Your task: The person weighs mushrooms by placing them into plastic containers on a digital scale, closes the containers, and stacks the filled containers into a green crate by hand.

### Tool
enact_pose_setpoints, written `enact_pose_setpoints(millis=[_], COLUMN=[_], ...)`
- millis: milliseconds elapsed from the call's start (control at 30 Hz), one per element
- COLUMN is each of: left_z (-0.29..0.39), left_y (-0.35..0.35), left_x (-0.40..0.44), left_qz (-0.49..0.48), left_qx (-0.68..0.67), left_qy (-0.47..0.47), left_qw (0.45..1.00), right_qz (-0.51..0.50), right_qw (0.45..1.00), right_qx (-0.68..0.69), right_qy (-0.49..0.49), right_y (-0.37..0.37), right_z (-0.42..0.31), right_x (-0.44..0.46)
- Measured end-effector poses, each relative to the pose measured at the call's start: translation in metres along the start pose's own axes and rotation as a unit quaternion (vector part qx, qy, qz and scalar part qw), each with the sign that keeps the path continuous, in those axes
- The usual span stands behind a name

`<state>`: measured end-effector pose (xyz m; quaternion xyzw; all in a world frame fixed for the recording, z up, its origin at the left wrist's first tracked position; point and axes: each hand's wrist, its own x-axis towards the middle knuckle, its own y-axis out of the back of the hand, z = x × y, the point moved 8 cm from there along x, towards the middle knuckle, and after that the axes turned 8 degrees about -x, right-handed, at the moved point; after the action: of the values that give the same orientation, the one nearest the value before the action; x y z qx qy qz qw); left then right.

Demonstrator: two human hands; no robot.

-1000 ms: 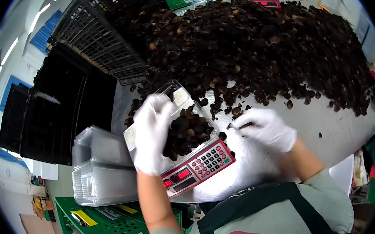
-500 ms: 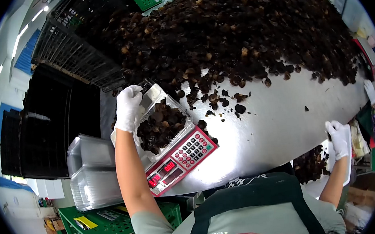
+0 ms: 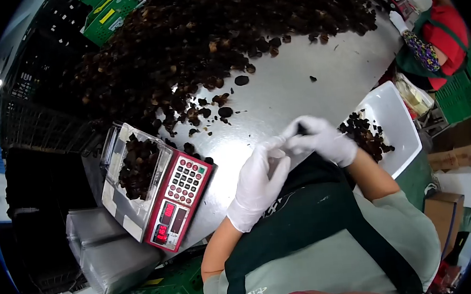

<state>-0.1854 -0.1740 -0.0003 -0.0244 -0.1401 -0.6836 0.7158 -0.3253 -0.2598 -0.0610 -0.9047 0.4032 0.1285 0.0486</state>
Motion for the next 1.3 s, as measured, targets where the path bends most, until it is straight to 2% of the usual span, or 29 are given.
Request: enact_pose_setpoints(millis=[33, 67, 100, 133, 200, 233, 300, 433, 533, 567, 600, 667, 700, 800, 867, 933, 1000, 1033, 1067, 1133, 1200, 1267, 1300], left_z=[0.004, 0.02, 0.039, 0.061, 0.113, 0.133, 0.173, 0.189, 0.186, 0.186, 0.185, 0.182, 0.18, 0.171, 0.157, 0.127, 0.076, 0.047, 0.019, -0.017, -0.044, -0.047, -0.047], left_y=[0.001, -0.001, -0.004, -0.01, -0.027, -0.041, -0.067, -0.071, -0.063, -0.06, -0.058, -0.051, -0.048, -0.036, -0.025, -0.014, -0.003, 0.002, 0.008, 0.019, 0.034, 0.052, 0.064], left_x=[-0.001, 0.0, 0.0, 0.003, 0.016, 0.018, 0.02, 0.016, 0.027, 0.031, 0.035, 0.042, 0.046, 0.058, 0.068, 0.072, 0.064, 0.054, 0.04, 0.007, -0.026, -0.049, -0.06], left_qz=[0.001, -0.036, -0.071, -0.111, -0.206, -0.239, -0.307, -0.311, -0.315, -0.317, -0.319, -0.319, -0.318, -0.311, -0.299, -0.267, -0.204, -0.155, -0.102, -0.064, -0.033, 0.003, 0.048], left_qx=[-0.005, 0.029, 0.062, 0.052, 0.039, 0.027, -0.003, 0.01, 0.024, 0.027, 0.031, 0.038, 0.043, 0.059, 0.077, 0.1, 0.111, 0.105, 0.102, 0.058, 0.045, 0.027, -0.005], left_qy=[0.002, -0.048, -0.096, -0.12, -0.151, -0.188, -0.257, -0.251, -0.247, -0.246, -0.246, -0.248, -0.247, -0.247, -0.238, -0.209, -0.149, -0.122, -0.091, -0.039, 0.023, 0.074, 0.122], left_qw=[1.0, 0.998, 0.991, 0.985, 0.966, 0.952, 0.916, 0.917, 0.916, 0.915, 0.915, 0.914, 0.914, 0.916, 0.921, 0.935, 0.961, 0.975, 0.985, 0.996, 0.998, 0.997, 0.991], right_qz=[0.039, 0.073, 0.052, 0.024, 0.069, 0.084, 0.069, -0.001, -0.016, 0.001, -0.004, -0.054, -0.055, -0.007, 0.044, 0.077, 0.092, 0.11, 0.099, 0.062, 0.05, 0.066, 0.07], right_qw=[0.994, 0.977, 0.943, 0.885, 0.864, 0.875, 0.839, 0.831, 0.752, 0.745, 0.747, 0.773, 0.771, 0.776, 0.836, 0.818, 0.793, 0.776, 0.759, 0.699, 0.681, 0.714, 0.748], right_qx=[-0.093, -0.187, -0.329, -0.46, -0.498, -0.475, -0.533, -0.525, -0.611, -0.611, -0.61, -0.615, -0.616, -0.611, -0.531, -0.541, -0.591, -0.607, -0.625, -0.703, -0.715, -0.677, -0.631], right_qy=[-0.035, -0.071, -0.004, 0.065, -0.038, -0.045, 0.084, 0.185, 0.247, 0.267, 0.265, 0.148, 0.15, 0.156, 0.135, 0.18, 0.117, 0.134, 0.156, 0.115, 0.149, 0.168, 0.192], right_y=[0.035, 0.072, 0.095, 0.107, 0.131, 0.137, 0.105, -0.005, -0.066, -0.078, -0.086, -0.088, -0.087, -0.076, -0.053, -0.043, -0.04, -0.038, -0.042, -0.052, -0.058, -0.06, -0.058], right_z=[0.011, 0.018, 0.008, -0.005, -0.012, -0.01, -0.03, -0.047, -0.04, -0.031, -0.03, -0.012, -0.011, -0.007, -0.006, -0.021, -0.04, -0.039, -0.036, -0.028, -0.039, -0.06, -0.066], right_x=[-0.013, -0.03, -0.051, -0.07, -0.087, -0.077, -0.034, 0.078, 0.158, 0.176, 0.188, 0.213, 0.218, 0.229, 0.236, 0.248, 0.262, 0.275, 0.285, 0.298, 0.303, 0.292, 0.287])
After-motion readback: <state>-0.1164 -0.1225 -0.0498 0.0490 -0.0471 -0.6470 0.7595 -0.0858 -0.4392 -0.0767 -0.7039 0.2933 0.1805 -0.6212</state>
